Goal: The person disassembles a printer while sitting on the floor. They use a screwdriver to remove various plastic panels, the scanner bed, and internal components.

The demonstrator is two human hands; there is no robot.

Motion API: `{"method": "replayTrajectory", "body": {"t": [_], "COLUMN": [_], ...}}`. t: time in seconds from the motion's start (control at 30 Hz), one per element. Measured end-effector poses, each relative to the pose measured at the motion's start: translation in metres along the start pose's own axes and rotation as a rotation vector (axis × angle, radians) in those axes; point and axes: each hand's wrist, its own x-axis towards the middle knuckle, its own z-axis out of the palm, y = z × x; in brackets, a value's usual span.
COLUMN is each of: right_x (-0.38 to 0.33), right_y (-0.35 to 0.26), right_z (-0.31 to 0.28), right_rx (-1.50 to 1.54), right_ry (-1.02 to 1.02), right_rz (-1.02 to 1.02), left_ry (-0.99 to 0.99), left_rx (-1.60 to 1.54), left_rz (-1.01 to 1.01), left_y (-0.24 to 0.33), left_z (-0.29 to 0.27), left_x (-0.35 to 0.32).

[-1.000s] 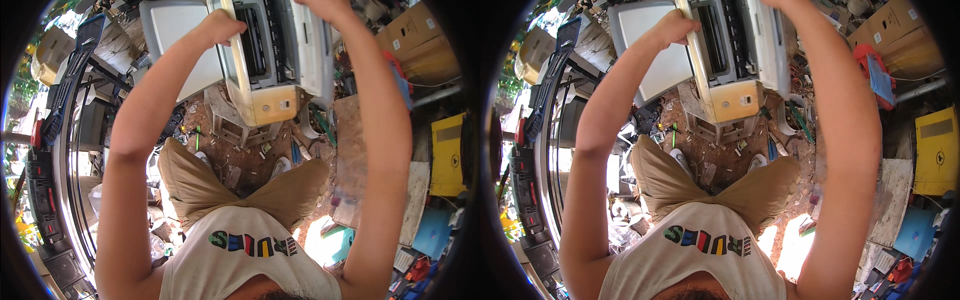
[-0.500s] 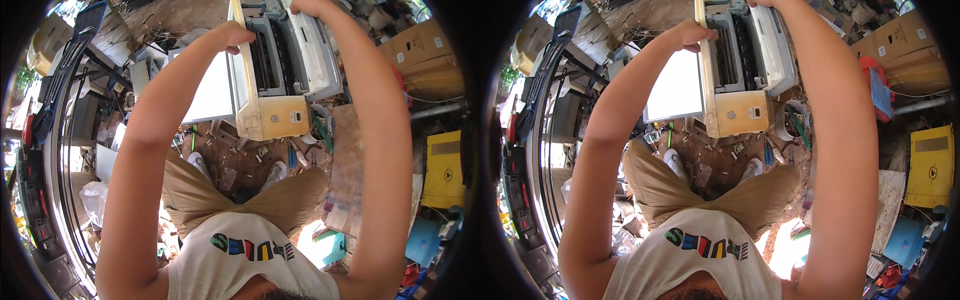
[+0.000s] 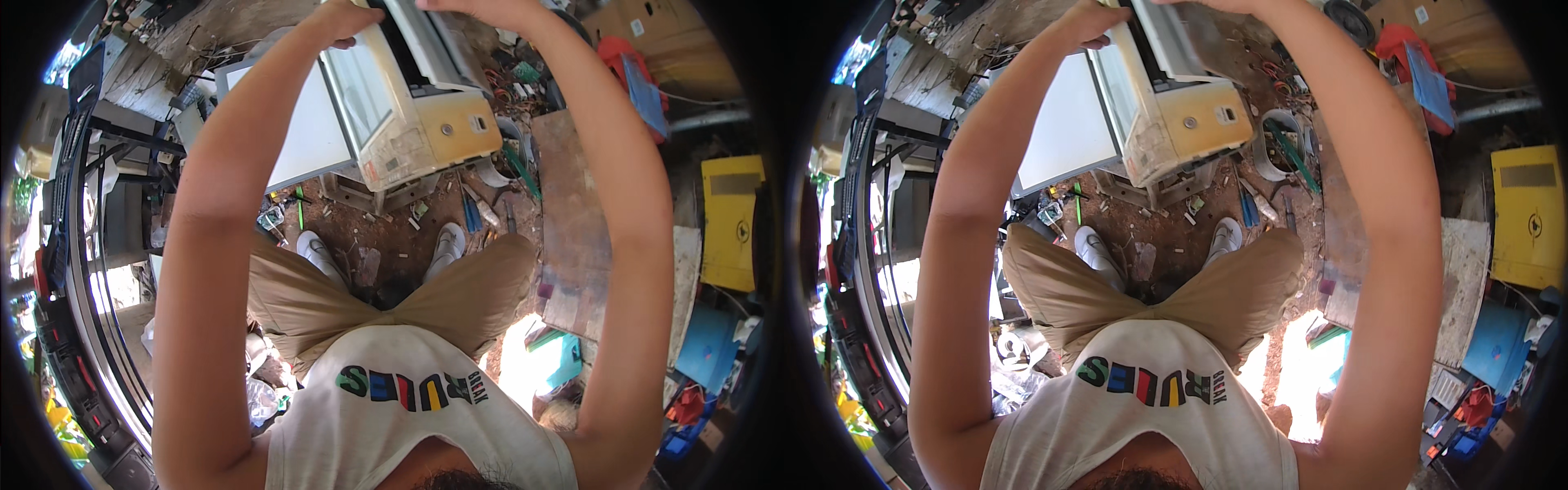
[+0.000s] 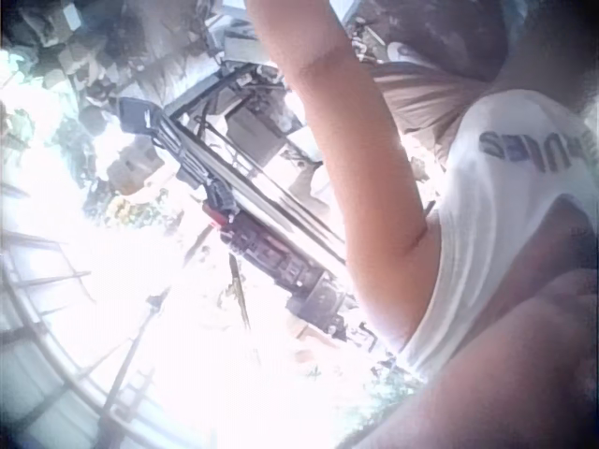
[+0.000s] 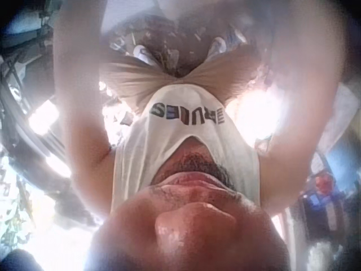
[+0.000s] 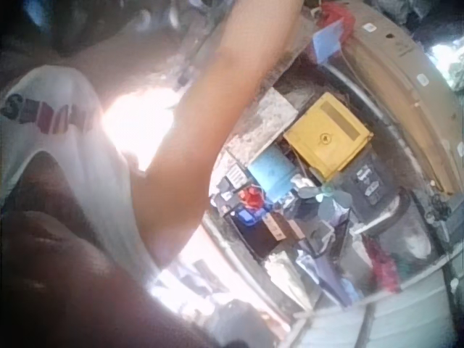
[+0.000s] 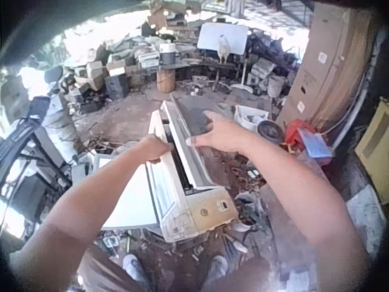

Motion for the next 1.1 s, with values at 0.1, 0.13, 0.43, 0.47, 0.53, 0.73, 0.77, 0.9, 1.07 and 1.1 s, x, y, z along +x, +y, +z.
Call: {"method": "replayTrajectory", "body": {"t": [0.1,0.13,0.43,0.47,0.53,0.73,0.77,0.9,1.07,1.1], "right_x": [-0.05,-0.069,-0.211,-0.214,-0.201,-0.174,-0.173,-0.187,-0.285,-0.298], "right_y": [0.009,0.019,0.209,0.221,0.227,0.184,0.178,0.201,0.179,0.163], "right_z": [-0.007,-0.005,0.144,0.176,0.228,0.267,0.256,0.176,0.087,0.08], "right_rx": [0.204,0.274,0.222,0.144,-0.044,-0.091,-0.084,0.167,0.765,0.819], "right_ry": [0.023,0.057,0.129,0.083,0.084,0.006,-0.03,-0.308,0.136,0.191], "right_rz": [0.009,0.026,0.521,0.406,0.284,0.36,0.348,0.478,0.702,0.663], "left_ry": [0.041,0.031,-0.118,-0.151,-0.161,-0.068,-0.056,-0.113,-0.063,-0.066], "left_rx": [-0.21,-0.254,-0.405,-0.427,-0.513,-0.851,-0.714,-0.519,-0.475,-0.464], "left_rz": [-0.032,-0.066,0.06,0.098,0.188,0.158,0.158,0.135,0.056,0.054], "left_y": [0.008,0.013,-0.043,-0.052,-0.056,-0.101,-0.106,-0.067,-0.065,-0.063], "left_z": [0.006,0.011,-0.011,-0.013,-0.01,-0.01,-0.013,0.004,0.011,0.011], "left_x": [0.002,0.0,0.006,0.008,0.008,0.008,0.013,0.01,0.019,0.021]}}
